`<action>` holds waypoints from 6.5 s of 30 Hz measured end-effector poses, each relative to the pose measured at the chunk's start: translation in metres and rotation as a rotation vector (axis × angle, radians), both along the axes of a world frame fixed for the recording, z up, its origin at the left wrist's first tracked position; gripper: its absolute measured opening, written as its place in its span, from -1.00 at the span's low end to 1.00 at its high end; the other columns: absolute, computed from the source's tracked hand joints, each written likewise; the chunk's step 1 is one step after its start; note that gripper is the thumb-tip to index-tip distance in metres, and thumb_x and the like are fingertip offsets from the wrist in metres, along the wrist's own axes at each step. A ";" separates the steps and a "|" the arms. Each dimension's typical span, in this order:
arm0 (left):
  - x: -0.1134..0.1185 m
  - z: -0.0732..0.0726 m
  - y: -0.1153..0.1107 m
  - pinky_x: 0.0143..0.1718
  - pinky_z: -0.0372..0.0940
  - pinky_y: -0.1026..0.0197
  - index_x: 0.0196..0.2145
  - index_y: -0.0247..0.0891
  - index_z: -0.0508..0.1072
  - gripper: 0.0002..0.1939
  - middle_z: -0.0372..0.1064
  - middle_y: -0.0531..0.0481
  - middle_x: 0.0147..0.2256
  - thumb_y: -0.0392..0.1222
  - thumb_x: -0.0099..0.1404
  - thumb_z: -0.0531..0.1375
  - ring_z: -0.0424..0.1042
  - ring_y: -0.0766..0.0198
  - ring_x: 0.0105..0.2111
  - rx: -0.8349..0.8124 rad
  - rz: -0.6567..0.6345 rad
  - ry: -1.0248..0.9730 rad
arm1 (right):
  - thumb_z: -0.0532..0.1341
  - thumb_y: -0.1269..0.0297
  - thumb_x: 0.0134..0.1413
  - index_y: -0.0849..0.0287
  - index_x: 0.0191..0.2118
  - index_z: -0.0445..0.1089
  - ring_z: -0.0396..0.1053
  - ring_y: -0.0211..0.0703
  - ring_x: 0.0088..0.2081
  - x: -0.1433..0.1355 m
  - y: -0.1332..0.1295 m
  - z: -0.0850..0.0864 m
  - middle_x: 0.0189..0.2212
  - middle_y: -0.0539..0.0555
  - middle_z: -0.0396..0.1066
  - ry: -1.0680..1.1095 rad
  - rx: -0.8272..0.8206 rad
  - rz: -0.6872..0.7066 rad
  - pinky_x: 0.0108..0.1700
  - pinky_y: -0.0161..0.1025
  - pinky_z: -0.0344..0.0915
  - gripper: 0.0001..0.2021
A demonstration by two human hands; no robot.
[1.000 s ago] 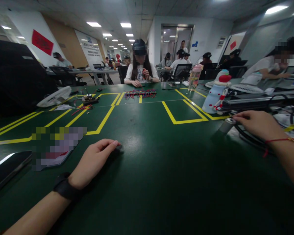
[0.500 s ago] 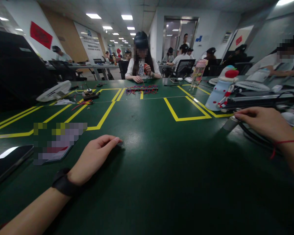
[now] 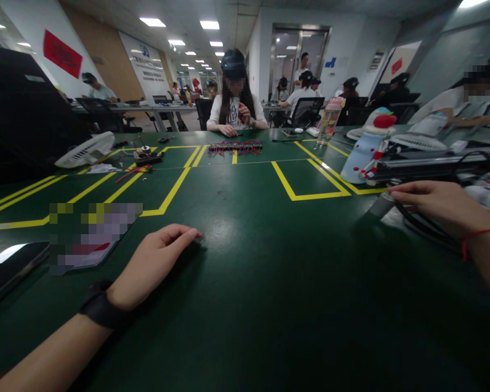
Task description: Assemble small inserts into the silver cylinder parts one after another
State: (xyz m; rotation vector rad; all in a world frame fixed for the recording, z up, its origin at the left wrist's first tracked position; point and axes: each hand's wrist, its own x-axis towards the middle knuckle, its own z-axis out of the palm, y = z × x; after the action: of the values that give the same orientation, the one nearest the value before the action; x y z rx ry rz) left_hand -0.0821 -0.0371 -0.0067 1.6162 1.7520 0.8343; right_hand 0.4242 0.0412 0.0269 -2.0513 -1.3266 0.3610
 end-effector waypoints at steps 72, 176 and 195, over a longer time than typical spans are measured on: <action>-0.013 -0.004 0.009 -0.41 0.25 0.26 -0.20 -0.24 0.51 -0.60 0.46 -0.05 -0.25 0.11 0.15 0.18 0.36 0.29 -0.40 -0.016 0.154 -0.335 | 0.27 0.05 -0.17 0.26 -0.01 0.26 0.34 0.05 -0.13 -0.018 -0.004 -0.037 -0.11 0.32 0.35 -0.386 0.214 0.085 -0.12 -0.07 0.25 -0.41; 0.070 0.013 -0.003 -0.14 0.24 0.12 -0.34 -0.07 0.54 -0.83 0.42 0.02 -0.24 -0.05 0.23 0.16 0.39 0.18 -0.22 0.237 -0.428 0.226 | 0.22 0.27 0.00 0.11 0.02 0.25 0.35 -0.27 -0.17 -0.222 -0.072 -0.045 -0.12 0.06 0.37 0.201 0.227 1.048 -0.10 -0.23 0.34 -0.59; -0.018 0.009 0.003 -0.39 0.24 0.22 -0.17 -0.16 0.49 -0.62 0.44 0.01 -0.37 0.11 0.16 0.16 0.39 0.20 -0.38 0.053 0.004 0.015 | 0.27 0.03 -0.19 0.22 -0.14 0.28 0.36 -0.04 -0.28 -0.034 0.003 -0.035 -0.23 0.22 0.38 -0.266 0.136 0.177 -0.21 -0.05 0.29 -0.52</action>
State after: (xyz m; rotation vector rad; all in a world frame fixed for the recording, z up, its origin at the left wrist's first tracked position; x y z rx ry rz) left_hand -0.0997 -0.0340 0.0025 1.6573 1.7578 0.8802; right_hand 0.3899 0.0444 -0.0076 -1.9224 -1.6509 0.0708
